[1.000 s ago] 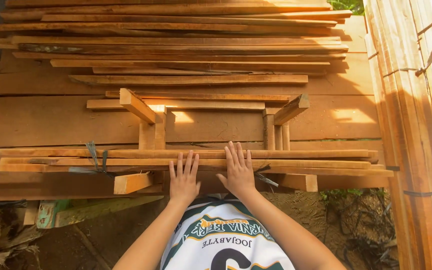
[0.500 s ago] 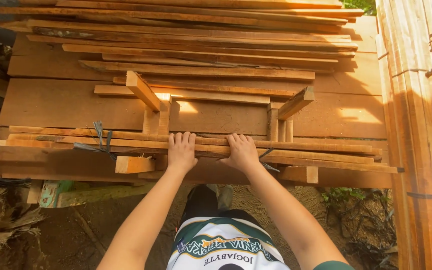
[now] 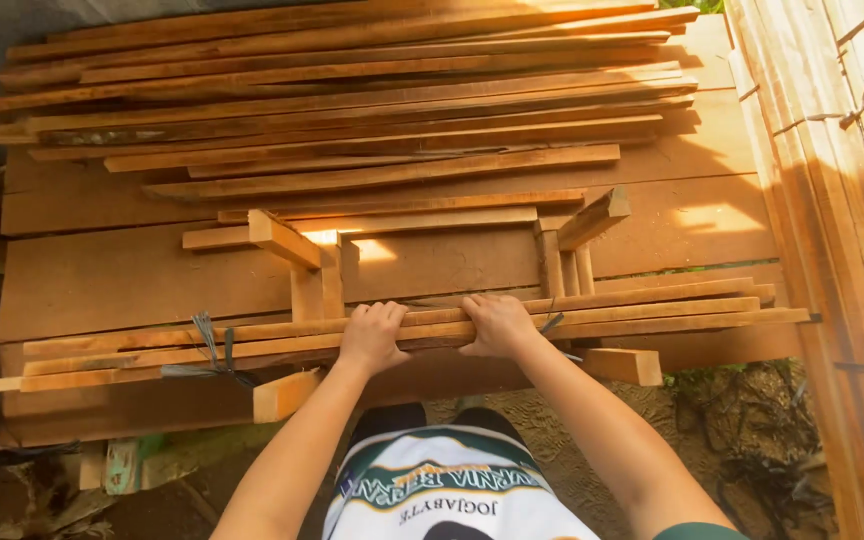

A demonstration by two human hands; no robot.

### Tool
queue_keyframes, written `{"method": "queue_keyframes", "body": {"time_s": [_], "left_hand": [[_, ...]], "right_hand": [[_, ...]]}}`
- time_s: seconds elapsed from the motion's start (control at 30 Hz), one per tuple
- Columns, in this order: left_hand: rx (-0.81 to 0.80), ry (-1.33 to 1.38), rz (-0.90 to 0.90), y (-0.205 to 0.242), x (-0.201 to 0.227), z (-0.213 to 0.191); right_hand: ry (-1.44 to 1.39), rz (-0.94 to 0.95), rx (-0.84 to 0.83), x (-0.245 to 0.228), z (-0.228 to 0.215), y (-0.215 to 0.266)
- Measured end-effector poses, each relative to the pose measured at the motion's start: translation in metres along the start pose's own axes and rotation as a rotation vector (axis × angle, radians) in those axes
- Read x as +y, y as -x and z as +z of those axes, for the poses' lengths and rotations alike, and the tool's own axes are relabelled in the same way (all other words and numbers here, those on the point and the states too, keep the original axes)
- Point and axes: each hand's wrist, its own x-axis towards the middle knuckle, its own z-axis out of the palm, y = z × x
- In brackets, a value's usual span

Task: The person is gathering thin wooden strips and binding them together using wire and a twisting tool.

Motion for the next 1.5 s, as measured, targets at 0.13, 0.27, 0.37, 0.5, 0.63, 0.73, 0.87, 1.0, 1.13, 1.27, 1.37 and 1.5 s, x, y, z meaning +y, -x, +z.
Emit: {"method": "queue_keyframes", "body": {"time_s": [0.13, 0.27, 0.37, 0.5, 0.63, 0.73, 0.87, 1.0, 1.13, 1.27, 1.37, 1.5], "left_hand": [[-0.119, 0.031, -0.012, -0.006, 0.000, -0.023], [-0.106, -0.006, -0.028, -0.002, 0.007, -0.018], [-0.088, -0.005, -0.040, 0.003, 0.007, -0.006], [-0.092, 0.011, -0.031, 0.007, 0.009, -0.011], [-0.083, 0.166, -0.067, 0.004, 0.025, -0.048], [0.124, 0.487, -0.108, 0.019, 0.060, -0.074], [-0.190, 1.017, -0.786, 0.038, 0.103, -0.081], [-0.418, 1.980, -1.370, 0.005, 0.104, -0.055], [-0.168, 2.384, -1.564, -0.056, 0.124, -0.111], [0.001, 2.456, -1.636, -0.068, 0.131, -0.121], [0.033, 2.498, -1.626, -0.051, 0.133, -0.065], [-0.040, 2.484, -1.575, -0.053, 0.125, -0.092]], "right_hand": [[0.008, 0.021, -0.039, -0.012, -0.022, -0.005], [0.036, 0.041, 0.026, -0.004, 0.009, -0.004], [0.103, 0.027, 0.058, -0.001, 0.022, -0.002], [0.100, 0.017, 0.070, -0.005, 0.023, 0.006], [-0.070, 0.079, -0.108, -0.013, -0.031, -0.001], [-0.192, 0.180, -0.260, -0.012, -0.048, -0.005], [-0.306, 0.222, -0.395, -0.005, -0.047, -0.016], [-0.295, 0.231, -0.545, 0.001, -0.042, -0.037], [-0.343, 0.220, -0.755, 0.005, -0.066, -0.045], [-0.322, 0.195, -0.823, -0.011, -0.103, -0.039], [-0.360, 0.196, -0.861, -0.016, -0.121, -0.039], [-0.388, 0.213, -0.815, -0.019, -0.120, -0.041]]}}
